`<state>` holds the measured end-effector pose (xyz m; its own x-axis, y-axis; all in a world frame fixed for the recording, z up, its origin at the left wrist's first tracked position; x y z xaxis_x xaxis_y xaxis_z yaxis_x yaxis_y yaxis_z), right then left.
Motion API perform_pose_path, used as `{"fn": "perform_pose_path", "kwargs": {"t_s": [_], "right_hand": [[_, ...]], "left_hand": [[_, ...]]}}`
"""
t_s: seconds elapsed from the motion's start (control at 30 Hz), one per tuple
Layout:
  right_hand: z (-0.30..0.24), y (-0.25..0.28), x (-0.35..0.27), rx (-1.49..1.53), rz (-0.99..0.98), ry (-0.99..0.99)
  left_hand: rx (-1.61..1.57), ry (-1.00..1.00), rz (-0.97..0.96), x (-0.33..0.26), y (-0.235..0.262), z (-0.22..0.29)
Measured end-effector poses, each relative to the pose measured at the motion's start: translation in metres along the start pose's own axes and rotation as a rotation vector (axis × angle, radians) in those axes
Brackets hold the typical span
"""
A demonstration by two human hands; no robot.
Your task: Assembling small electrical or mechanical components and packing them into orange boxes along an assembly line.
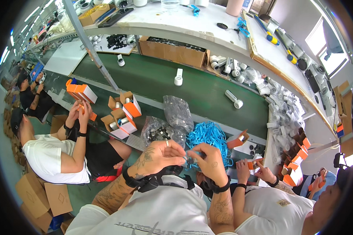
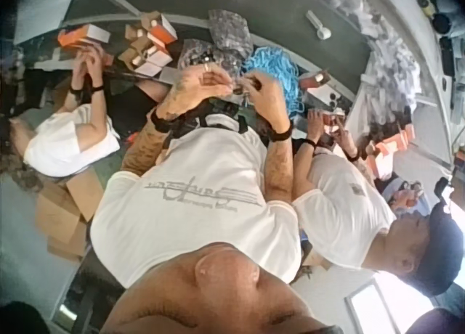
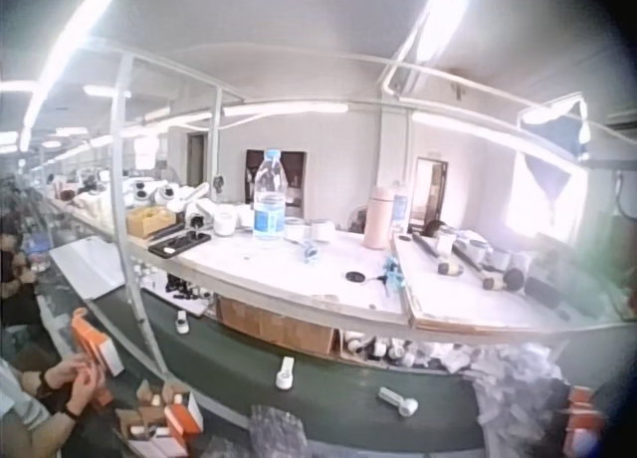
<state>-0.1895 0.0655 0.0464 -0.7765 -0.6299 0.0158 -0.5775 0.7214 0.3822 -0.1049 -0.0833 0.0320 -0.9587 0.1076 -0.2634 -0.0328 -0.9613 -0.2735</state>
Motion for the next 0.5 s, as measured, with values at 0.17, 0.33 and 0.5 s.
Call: {"fn": "perform_pose_path", "kwargs": {"t_s": [0.17,0.33,0.5], "right_hand": [[-0.056,-0.01,-0.003,-0.166,0.021,0.196],[-0.001,-0.037,-0.014,-0.041,-0.138,0.155],[-0.001,0.005,-0.004,-0.087,-0.018,-0.116]], "left_hand": [[0.574,-0.091,0.295,0.007,0.024,-0.006],[0.27,-0.149,0.42,0.01,0.038,-0.004],[0.398,-0.065,0.195,0.009,0.006,-0.01]]}}
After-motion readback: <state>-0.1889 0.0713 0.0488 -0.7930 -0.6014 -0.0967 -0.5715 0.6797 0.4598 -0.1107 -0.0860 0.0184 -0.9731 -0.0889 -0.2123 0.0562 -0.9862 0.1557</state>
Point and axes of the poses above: each hand's wrist, its own x-axis towards the middle knuckle, its own y-axis out of the back of the hand, z = x × y, the point moved 10 cm from there along x, towards the middle knuckle, and after that the axes turned 5 degrees about x, right-handed, at the moved point
